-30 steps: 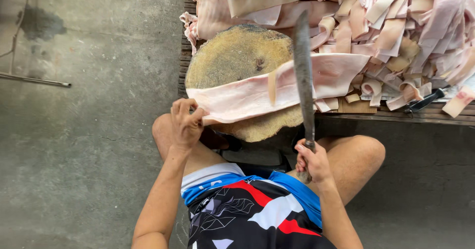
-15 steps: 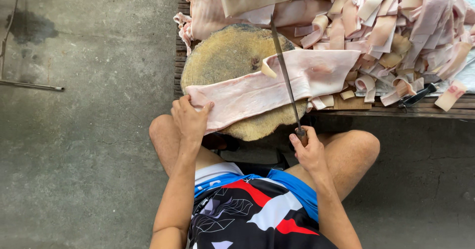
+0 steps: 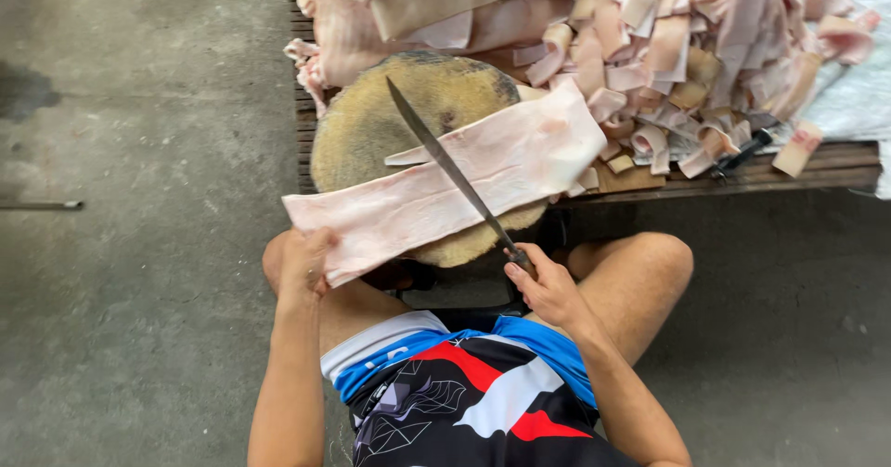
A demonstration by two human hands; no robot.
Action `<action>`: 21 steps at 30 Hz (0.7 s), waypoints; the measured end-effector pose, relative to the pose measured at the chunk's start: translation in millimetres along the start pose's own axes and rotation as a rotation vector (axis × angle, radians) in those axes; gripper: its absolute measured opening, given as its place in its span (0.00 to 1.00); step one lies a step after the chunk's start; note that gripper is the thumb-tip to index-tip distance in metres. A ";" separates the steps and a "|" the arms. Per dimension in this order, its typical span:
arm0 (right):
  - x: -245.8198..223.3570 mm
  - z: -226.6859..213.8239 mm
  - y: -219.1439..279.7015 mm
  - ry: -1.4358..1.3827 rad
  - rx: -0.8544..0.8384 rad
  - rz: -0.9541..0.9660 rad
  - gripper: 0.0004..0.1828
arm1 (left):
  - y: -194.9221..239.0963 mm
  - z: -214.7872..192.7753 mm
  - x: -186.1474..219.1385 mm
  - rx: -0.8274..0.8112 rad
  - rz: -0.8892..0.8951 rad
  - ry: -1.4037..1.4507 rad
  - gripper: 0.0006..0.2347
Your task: The person sits on the ground and uses a large knife to cut sheets of pork skin into smaller rectangular pieces on a round wooden chopping block. They repeatedly pick up sheets, slice them, and move the cut pieces to a pile on a nearby table.
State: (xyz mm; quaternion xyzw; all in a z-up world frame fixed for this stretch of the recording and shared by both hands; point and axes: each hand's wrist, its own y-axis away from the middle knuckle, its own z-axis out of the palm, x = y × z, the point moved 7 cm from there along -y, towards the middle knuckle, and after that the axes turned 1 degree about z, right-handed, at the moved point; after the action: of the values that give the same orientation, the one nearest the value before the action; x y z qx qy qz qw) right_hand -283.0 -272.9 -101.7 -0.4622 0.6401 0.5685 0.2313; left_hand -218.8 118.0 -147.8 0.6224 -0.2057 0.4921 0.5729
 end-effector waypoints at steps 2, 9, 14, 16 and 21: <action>-14.3 1.7 9.0 -0.014 0.036 -0.060 0.22 | -10.6 1.8 -4.7 -0.129 0.030 0.125 0.17; -46.8 -10.7 42.6 0.121 0.223 -0.301 0.35 | -15.7 7.1 -15.3 -0.078 -0.060 0.176 0.15; -21.0 9.2 30.0 0.290 0.311 -0.441 0.32 | -12.9 3.0 -32.1 -0.107 -0.074 0.247 0.15; -26.6 19.9 24.5 0.404 0.369 -0.604 0.32 | -5.7 -1.1 -35.4 -0.076 -0.126 0.249 0.15; -50.6 -8.5 52.0 -0.065 0.154 -0.401 0.33 | -2.9 11.3 -18.1 -0.089 -0.137 0.263 0.15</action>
State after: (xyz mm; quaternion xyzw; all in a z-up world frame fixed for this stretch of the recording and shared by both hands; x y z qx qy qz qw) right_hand -301.9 -268.1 -31.3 -0.5428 0.5691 0.4752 0.3947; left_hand -220.0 102.8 -163.0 0.5391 -0.1073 0.5195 0.6542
